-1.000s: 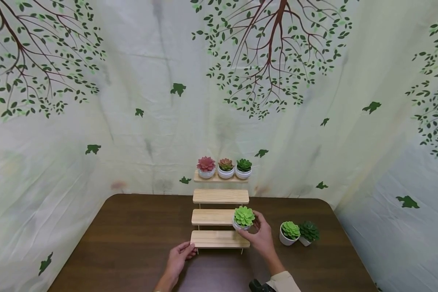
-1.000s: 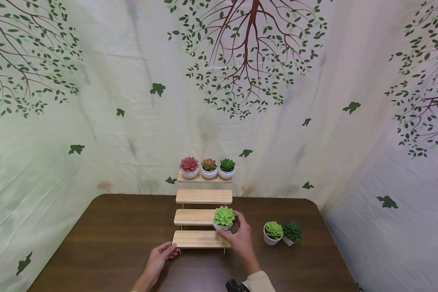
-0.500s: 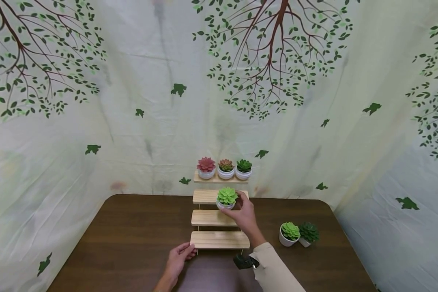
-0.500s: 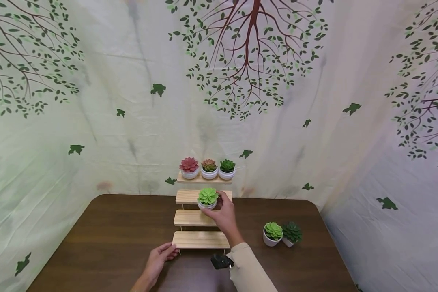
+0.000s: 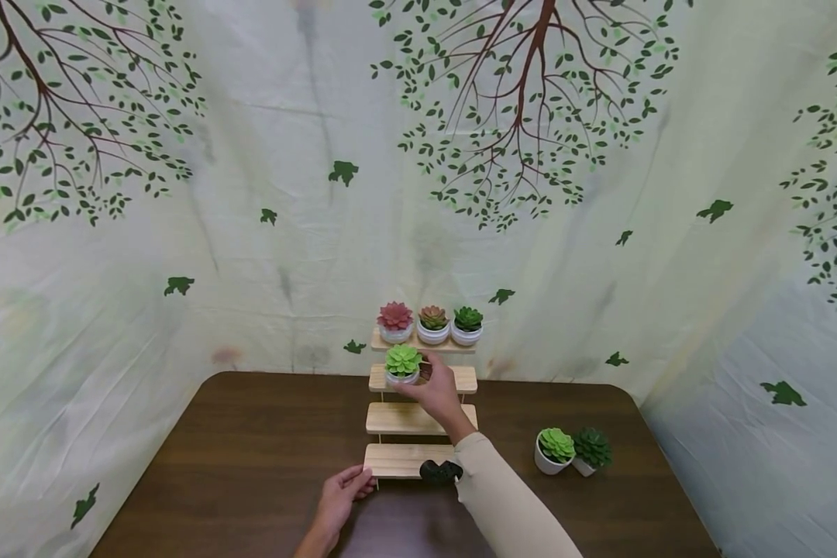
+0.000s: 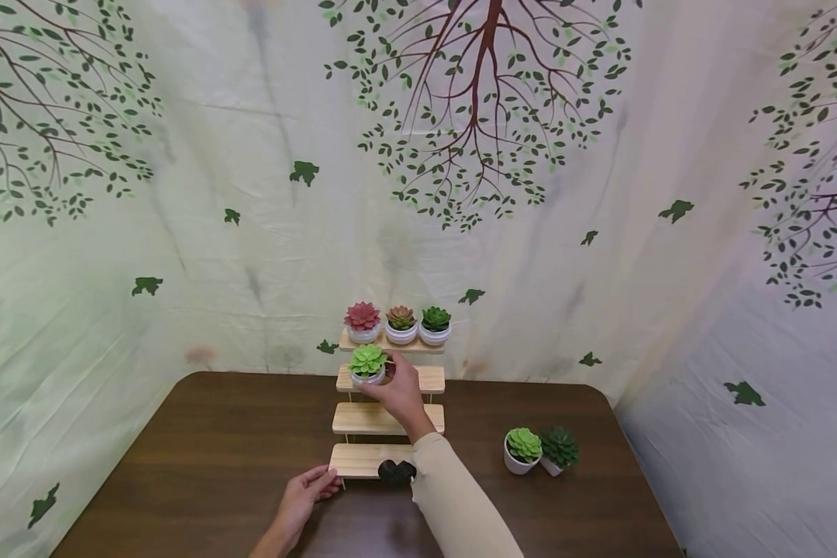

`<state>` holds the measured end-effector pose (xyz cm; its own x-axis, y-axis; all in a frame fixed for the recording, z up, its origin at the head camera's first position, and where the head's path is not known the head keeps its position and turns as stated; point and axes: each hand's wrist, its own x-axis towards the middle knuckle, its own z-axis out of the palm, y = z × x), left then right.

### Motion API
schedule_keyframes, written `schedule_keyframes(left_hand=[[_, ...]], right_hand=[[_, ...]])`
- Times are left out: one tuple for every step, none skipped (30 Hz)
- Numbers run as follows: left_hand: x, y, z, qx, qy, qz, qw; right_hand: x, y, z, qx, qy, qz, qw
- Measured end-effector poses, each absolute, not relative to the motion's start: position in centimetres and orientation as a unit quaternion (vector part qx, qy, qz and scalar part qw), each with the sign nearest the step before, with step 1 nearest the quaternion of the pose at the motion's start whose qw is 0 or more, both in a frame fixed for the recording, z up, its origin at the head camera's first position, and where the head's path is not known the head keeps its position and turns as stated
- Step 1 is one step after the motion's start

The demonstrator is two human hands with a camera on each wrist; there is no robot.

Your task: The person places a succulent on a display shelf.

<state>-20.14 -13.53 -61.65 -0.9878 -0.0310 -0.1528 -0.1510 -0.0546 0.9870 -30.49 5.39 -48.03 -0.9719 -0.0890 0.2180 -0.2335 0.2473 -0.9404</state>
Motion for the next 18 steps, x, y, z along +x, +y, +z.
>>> schedule_keyframes(left_hand=[[-20.1,-13.6,-61.7,-0.065,0.687,0.723,0.04],[-20.1,-13.6,-61.7,-0.064,0.688,0.722,0.04],[-20.1,-13.7,-61.7,-0.064,0.688,0.721,0.04],[-20.0,-13.7,-61.7,-0.063,0.688,0.722,0.042],[-20.0,-13.7,-61.6,-0.061,0.688,0.721,0.044],[-20.0,-13.6,-61.7,-0.06,0.688,0.722,0.047],[-20.0,-13.6,-61.7,-0.058,0.688,0.722,0.049],[-20.0,-13.6,-61.6,-0.057,0.687,0.722,0.05],[-20.0,-13.6,-61.7,-0.056,0.687,0.722,0.052],[-20.0,-13.6,-61.7,-0.056,0.687,0.723,0.053],[-20.0,-13.7,-61.7,-0.057,0.687,0.722,0.052],[-20.1,-13.8,-61.7,-0.059,0.687,0.722,0.052],[-20.1,-13.8,-61.8,-0.06,0.687,0.722,0.052],[-20.2,-13.8,-61.8,-0.062,0.688,0.721,0.052],[-20.2,-13.8,-61.9,-0.063,0.689,0.72,0.052],[-20.2,-13.8,-61.9,-0.064,0.69,0.719,0.053],[-20.3,-13.9,-61.9,-0.064,0.691,0.718,0.053],[-20.3,-13.9,-61.9,-0.065,0.692,0.717,0.053]], right_hand=[[-30.7,5.2,-48.1,0.103,-0.788,0.605,0.058],[-30.8,5.0,-48.1,0.103,-0.787,0.605,0.056],[-30.9,4.9,-48.2,0.103,-0.787,0.606,0.054],[-31.1,4.8,-48.3,0.101,-0.788,0.605,0.052],[-31.1,4.7,-48.4,0.099,-0.787,0.606,0.05],[-31.1,4.7,-48.4,0.096,-0.787,0.608,0.047],[-31.1,4.6,-48.5,0.092,-0.786,0.61,0.044],[-31.1,4.6,-48.5,0.09,-0.785,0.611,0.041],[-31.2,4.5,-48.6,0.089,-0.784,0.614,0.038],[-31.2,4.4,-48.7,0.089,-0.782,0.616,0.037],[-31.2,4.3,-48.7,0.09,-0.779,0.62,0.034],[-31.3,4.1,-48.7,0.092,-0.776,0.623,0.033],[-31.3,4.1,-48.8,0.094,-0.773,0.627,0.032],[-31.3,4.0,-48.9,0.095,-0.771,0.629,0.031],[-31.4,3.9,-48.9,0.096,-0.769,0.631,0.031],[-31.4,3.7,-48.9,0.095,-0.768,0.633,0.031],[-31.4,3.6,-49.0,0.094,-0.768,0.633,0.032],[-31.5,3.5,-49.0,0.091,-0.767,0.634,0.031]])
